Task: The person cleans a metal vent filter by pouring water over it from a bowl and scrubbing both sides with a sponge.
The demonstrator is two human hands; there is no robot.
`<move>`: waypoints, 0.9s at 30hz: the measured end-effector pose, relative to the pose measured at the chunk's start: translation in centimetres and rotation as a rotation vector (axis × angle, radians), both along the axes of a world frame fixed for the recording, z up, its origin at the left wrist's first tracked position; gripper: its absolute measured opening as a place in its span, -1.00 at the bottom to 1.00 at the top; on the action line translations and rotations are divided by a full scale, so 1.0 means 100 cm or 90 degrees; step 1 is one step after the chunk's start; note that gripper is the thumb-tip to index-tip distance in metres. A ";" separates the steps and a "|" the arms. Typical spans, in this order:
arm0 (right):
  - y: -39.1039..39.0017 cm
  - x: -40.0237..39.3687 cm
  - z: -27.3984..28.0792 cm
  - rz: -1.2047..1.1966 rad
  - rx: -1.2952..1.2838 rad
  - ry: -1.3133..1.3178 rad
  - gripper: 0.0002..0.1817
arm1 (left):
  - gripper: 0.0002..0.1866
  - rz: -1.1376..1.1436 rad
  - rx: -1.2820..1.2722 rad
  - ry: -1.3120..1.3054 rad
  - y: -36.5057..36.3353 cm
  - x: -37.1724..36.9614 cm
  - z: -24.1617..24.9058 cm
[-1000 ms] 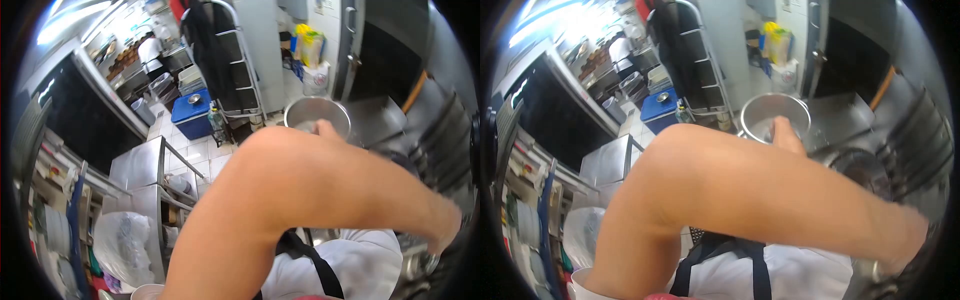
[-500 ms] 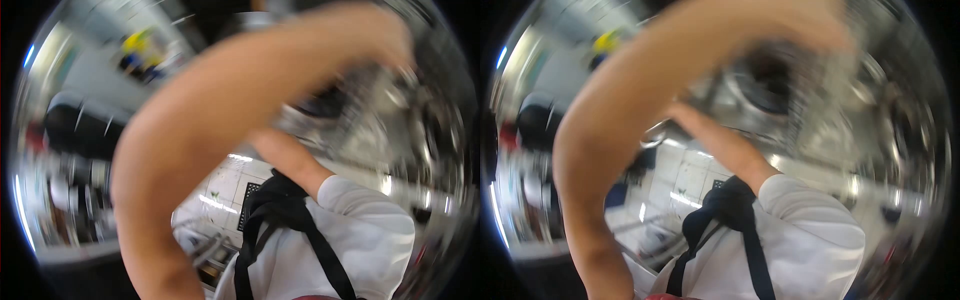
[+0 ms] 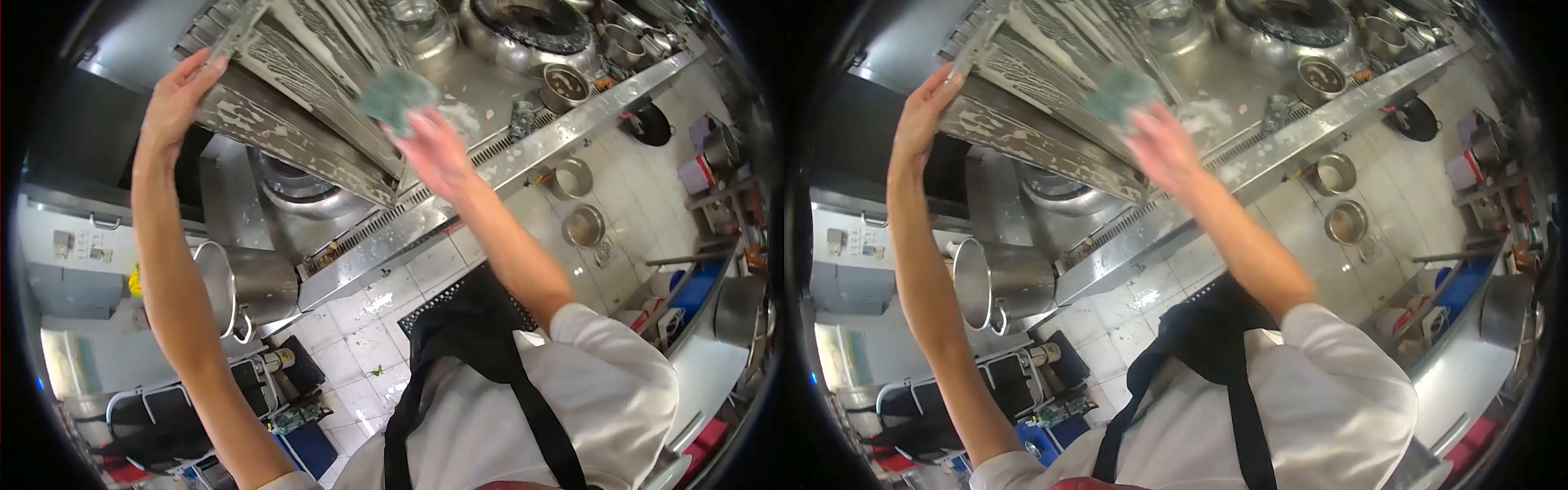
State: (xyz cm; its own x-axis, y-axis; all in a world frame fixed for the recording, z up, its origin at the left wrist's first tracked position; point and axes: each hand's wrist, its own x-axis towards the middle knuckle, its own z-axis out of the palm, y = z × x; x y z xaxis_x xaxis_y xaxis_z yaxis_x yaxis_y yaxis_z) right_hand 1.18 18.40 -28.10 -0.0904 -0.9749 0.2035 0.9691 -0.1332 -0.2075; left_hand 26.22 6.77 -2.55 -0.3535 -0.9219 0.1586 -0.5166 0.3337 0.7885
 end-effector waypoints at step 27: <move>-0.135 0.063 -0.038 -0.586 -0.788 1.568 -0.81 | -0.60 0.292 -0.449 -0.724 -0.034 -0.030 -0.003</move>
